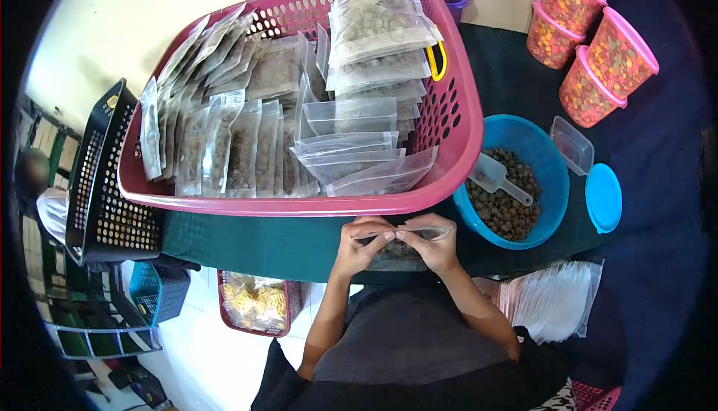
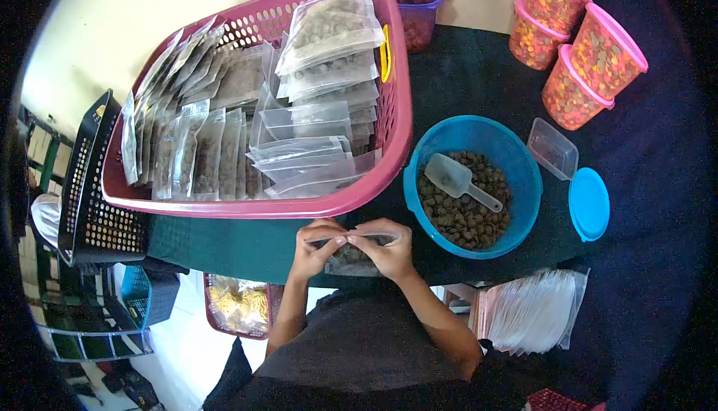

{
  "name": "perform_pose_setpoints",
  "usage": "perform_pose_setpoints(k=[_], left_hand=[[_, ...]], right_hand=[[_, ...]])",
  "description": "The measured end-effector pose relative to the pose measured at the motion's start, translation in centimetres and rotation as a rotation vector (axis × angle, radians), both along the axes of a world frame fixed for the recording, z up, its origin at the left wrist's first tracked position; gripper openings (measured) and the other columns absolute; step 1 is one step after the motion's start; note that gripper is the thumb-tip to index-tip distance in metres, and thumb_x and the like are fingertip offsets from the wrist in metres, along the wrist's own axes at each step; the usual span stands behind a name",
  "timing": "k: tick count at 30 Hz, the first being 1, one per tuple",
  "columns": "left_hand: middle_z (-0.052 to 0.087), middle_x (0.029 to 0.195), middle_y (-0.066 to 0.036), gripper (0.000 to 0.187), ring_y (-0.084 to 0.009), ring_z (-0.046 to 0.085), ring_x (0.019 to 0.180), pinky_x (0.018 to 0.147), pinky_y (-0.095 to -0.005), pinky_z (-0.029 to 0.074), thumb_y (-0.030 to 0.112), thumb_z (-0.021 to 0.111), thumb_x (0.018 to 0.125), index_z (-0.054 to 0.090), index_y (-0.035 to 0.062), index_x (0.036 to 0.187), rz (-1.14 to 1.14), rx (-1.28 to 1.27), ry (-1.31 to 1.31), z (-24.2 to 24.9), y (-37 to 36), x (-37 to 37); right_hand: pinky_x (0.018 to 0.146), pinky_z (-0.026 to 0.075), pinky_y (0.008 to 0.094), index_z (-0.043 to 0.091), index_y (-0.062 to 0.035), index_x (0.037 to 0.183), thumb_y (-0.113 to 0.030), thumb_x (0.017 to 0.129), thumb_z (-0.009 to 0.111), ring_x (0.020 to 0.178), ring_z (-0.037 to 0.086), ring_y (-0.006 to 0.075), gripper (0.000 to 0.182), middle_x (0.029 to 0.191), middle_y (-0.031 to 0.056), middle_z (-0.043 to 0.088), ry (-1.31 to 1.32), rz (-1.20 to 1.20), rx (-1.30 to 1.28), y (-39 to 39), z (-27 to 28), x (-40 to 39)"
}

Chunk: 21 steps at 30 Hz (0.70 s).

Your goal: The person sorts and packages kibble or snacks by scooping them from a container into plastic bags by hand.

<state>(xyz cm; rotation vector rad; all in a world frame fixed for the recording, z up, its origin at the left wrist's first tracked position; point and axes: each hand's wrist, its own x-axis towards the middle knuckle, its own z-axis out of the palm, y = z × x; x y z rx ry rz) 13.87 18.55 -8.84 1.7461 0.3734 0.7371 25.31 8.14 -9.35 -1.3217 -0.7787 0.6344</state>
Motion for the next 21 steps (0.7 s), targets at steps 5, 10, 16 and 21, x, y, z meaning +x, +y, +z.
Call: perform_pose_setpoints(k=[5,10,16,21], left_hand=[[0.061,0.071,-0.009,0.005,-0.0167,0.057,0.066,0.064,-0.0267,0.044,0.002,0.063,0.066,0.063,0.0008,0.071,0.09,0.027,0.032,-0.1,0.6,-0.9],[0.062,0.073,-0.008,0.007,-0.0169,0.057,0.069,0.066,-0.0272,0.042,0.0,0.065,0.063,0.064,0.0018,0.07,0.183,0.015,-0.02,-1.7,1.9,-2.8],[0.061,0.073,-0.007,0.007,-0.0178,0.054,0.073,0.07,-0.0291,0.041,0.001,0.065,0.064,0.063,0.0025,0.07,0.238,0.074,-0.066,-2.3,1.8,-3.7],[0.059,0.074,-0.009,0.006,-0.0183,0.053,0.073,0.069,-0.0288,0.041,0.0,0.064,0.067,0.061,0.0007,0.072,0.273,0.088,-0.124,-2.8,1.1,-3.7]], right_hand=[[0.061,0.045,0.0235,0.056,0.0008,0.072,-0.004,0.064,0.069,0.066,0.058,0.0121,0.015,0.071,0.0078,0.061,0.038,-0.096,-0.001,0.5,0.0,-1.1],[0.061,0.044,0.0227,0.053,-0.0013,0.07,-0.002,0.063,0.069,0.064,0.056,0.0111,0.017,0.07,0.0063,0.059,0.124,-0.194,-0.001,0.2,-0.4,-0.7],[0.061,0.043,0.0218,0.051,-0.0024,0.073,0.001,0.063,0.067,0.065,0.054,0.01,0.02,0.073,0.0059,0.058,0.093,-0.182,0.034,-0.7,-0.7,-0.1],[0.063,0.042,0.0225,0.053,-0.0003,0.079,-0.002,0.071,0.062,0.067,0.053,0.0088,0.012,0.074,0.0055,0.058,0.317,-0.055,0.133,-1.0,-1.2,0.5]])
